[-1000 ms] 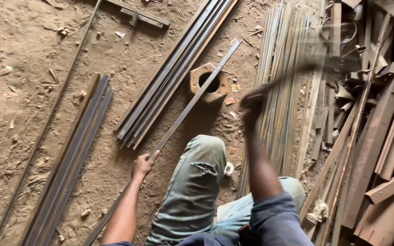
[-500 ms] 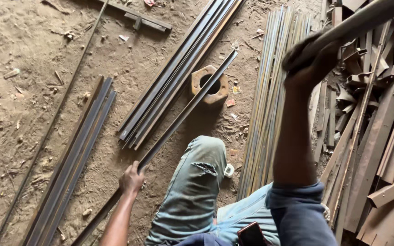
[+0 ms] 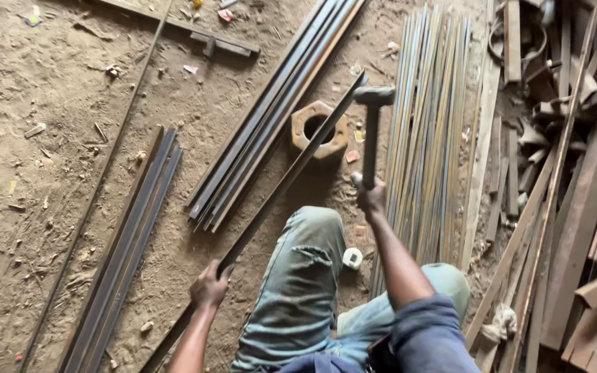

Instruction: The person sits on the ground and repeatedly strikes long metal bars with a hammer. The bars are placed on a hexagonal anvil-like object to support them during the process. The person handles the bars one by one, striking them multiple times before moving to the next piece.

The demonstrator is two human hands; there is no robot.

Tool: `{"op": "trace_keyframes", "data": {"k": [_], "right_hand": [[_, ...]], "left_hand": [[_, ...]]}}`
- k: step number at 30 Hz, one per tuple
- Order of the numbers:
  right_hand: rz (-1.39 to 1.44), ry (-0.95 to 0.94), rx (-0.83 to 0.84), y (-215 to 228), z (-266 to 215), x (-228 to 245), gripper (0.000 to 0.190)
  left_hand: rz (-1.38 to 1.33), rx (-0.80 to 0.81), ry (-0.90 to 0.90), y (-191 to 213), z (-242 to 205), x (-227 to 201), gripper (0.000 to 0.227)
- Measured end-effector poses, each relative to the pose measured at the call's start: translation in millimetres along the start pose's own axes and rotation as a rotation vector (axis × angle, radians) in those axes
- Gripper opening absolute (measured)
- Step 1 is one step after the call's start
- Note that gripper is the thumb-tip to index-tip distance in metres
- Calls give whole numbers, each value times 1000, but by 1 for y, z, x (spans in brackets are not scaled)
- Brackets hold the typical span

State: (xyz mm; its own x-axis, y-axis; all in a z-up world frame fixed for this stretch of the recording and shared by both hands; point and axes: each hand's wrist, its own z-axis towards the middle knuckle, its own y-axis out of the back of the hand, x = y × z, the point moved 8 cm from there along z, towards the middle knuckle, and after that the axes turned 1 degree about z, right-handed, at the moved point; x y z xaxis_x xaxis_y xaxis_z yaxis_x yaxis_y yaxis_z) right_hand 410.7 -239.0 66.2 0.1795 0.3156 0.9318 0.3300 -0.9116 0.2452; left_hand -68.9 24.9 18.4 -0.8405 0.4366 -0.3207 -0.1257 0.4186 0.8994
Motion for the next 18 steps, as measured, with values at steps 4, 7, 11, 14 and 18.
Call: {"op": "trace_keyframes", "data": {"k": [4,7,11,14,18], "right_hand": [[-81,-13,61,61,-46,18,31],[-157,-143,118,92,-65,-12,38],[-216,-367,143,113,-93,-65,36],[-100,-455,191,106,-114,-77,40],[-101,-657,222,104,-133,-98,41]], "left_hand": [[-207,25,-41,-21,57,-55,56],[-550,-157,-460,5,128,-176,78],[-411,406,-211,-25,183,-248,79],[55,290,-315,-17,179,-251,82],[129,136,-369,-18,136,-223,76]]}}
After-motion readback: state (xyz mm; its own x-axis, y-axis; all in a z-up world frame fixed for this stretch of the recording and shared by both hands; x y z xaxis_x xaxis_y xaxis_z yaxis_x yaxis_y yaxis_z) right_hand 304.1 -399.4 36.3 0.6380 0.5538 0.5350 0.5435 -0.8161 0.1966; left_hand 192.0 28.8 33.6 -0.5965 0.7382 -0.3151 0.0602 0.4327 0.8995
